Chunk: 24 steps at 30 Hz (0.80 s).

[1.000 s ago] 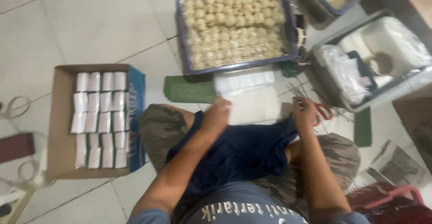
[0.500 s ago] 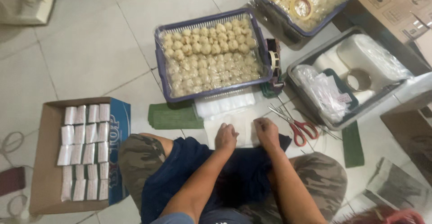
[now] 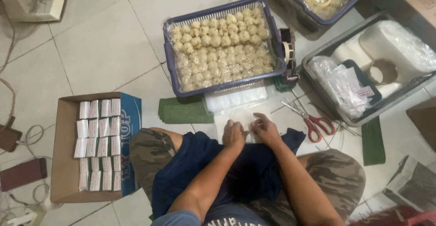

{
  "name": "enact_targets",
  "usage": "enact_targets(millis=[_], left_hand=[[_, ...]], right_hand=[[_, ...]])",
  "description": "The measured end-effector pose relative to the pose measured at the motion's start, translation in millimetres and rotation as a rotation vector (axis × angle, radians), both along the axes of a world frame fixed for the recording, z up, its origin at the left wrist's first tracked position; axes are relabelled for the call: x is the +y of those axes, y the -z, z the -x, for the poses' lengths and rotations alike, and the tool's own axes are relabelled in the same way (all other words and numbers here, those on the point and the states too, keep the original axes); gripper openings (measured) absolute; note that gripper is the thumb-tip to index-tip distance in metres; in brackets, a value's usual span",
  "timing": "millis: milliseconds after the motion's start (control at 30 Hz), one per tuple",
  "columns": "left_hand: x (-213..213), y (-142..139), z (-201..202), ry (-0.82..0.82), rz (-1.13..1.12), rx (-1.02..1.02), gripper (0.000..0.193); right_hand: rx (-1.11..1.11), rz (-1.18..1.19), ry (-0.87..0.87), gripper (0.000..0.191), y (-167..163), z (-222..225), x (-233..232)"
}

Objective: The person sits on the floor and wraps small white food items one at a time in clear plastic wrap, twisting the ends closed. They place each wrapped item into a perforated tray already filled with similar wrapped items, and also arrange wrapped items into a cardboard box beside them.

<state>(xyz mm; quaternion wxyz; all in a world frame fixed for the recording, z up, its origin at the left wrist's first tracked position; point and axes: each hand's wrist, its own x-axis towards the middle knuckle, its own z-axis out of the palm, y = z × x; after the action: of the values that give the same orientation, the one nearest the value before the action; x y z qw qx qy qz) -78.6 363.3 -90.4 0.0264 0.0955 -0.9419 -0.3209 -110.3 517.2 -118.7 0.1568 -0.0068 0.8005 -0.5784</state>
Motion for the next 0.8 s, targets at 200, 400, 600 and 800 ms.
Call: enact_targets(millis=[200, 400, 600, 800], left_hand=[[-9, 22, -3, -0.011, -0.392, -0.092, 0.022], [-12, 30, -18, -0.058, -0.812, -0.218, 0.029], [-15, 34, -10, -0.142, -1.434, -0.321, 0.029], [-28, 25, -5, -0.170, -1.566, -0.470, 0.033]], right_hand=[[-0.112, 0.101, 0.022, 0.054, 4, -2, 0], [-0.180, 0.294, -0.039, 0.014, 5, -1, 3], [-0.175, 0.368, -0.056, 0.015, 5, 1, 9], [-0.315, 0.551, -0.104, 0.026, -1, 0, 6]])
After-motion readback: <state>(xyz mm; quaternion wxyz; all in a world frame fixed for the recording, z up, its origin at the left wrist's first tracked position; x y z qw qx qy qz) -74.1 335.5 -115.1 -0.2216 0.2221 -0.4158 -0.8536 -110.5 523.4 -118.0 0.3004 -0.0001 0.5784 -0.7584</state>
